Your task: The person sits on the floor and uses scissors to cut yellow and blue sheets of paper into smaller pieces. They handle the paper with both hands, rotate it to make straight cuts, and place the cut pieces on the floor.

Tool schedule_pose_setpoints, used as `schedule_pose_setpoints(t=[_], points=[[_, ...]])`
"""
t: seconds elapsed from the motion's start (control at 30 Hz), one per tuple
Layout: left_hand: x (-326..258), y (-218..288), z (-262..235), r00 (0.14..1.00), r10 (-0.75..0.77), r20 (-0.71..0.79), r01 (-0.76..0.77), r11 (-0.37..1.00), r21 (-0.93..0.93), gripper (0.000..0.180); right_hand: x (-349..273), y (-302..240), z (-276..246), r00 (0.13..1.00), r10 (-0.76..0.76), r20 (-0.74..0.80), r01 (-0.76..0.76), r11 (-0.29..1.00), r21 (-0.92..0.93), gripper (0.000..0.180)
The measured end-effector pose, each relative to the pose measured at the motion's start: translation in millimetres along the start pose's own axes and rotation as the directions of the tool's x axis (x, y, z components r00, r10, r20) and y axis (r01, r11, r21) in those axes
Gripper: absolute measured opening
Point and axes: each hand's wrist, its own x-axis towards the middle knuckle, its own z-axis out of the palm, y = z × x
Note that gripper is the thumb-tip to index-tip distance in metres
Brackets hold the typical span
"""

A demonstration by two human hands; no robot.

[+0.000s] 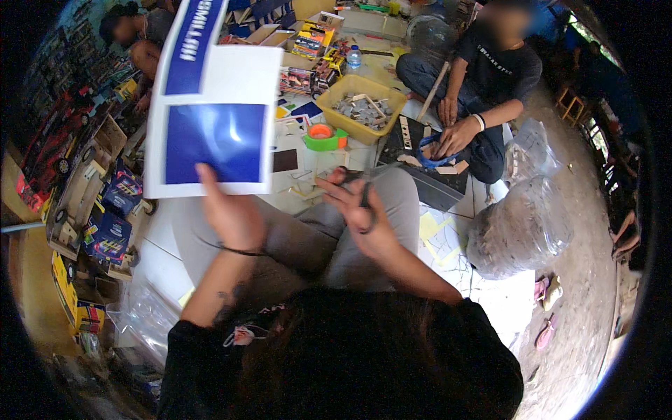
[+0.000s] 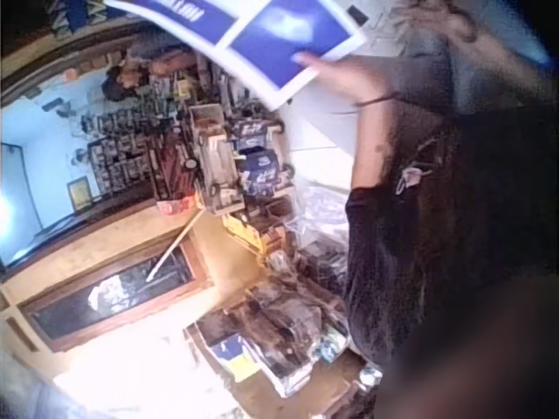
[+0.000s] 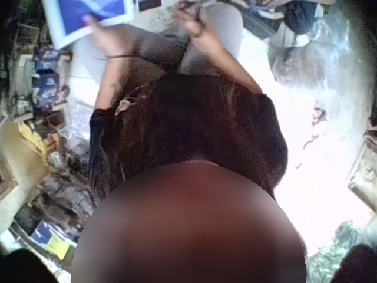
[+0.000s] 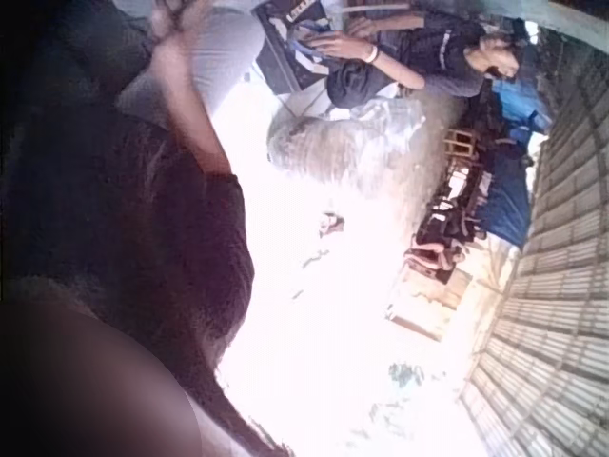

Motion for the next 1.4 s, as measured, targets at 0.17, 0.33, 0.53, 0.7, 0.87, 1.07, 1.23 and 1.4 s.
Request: schedule_pose_setpoints(t=[0.17, 0.33, 0.53, 0.7, 0.87, 1.07, 1.23, 1.4], points=[[-16, -71, 12, 0.953, -0.296, -0.055, 0.248, 0.668, 0.701, 0.056, 69, 37, 23, 0.945, -0.046, -0.323, 0.014, 0.995, -0.102, 0.051], [50, -84, -35, 0.806, -0.416, 0.422, 0.502, 0.858, -0.112, 0.080, 144, -19, -35, 0.977, 0.009, -0.212, -0.137, 0.791, -0.597, 0.050], [123, -114, -75, 0.763, -0.557, 0.328, 0.634, 0.743, -0.214, 0.069, 233, -38, -93, 0.885, 0.465, -0.029, -0.295, 0.512, -0.807, 0.052], [192, -95, -102, 0.913, 0.136, -0.384, 0.087, 0.855, 0.511, 0.065, 293, -26, -106, 0.897, 0.435, 0.080, -0.075, 0.328, -0.942, 0.051], [194, -129, -93, 0.726, -0.511, 0.461, -0.456, 0.145, 0.878, 0.092, 310, 5, -89, 0.755, 0.556, 0.347, 0.100, 0.426, -0.899, 0.047], [197, -141, -81, 0.340, -0.915, 0.216, 0.121, 0.270, 0.955, 0.036, 338, 27, -101, 0.758, 0.527, 0.385, 0.101, 0.489, -0.866, 0.045], [201, -128, -98, 0.755, -0.636, 0.158, 0.201, 0.454, 0.868, 0.022, 304, 42, -121, 0.947, 0.028, -0.319, -0.278, 0.566, -0.776, 0.031], [214, -117, -114, 0.898, -0.425, 0.118, 0.148, 0.543, 0.827, 0.034, 207, 85, -106, 0.793, 0.577, -0.197, -0.474, 0.381, -0.794, 0.039]])
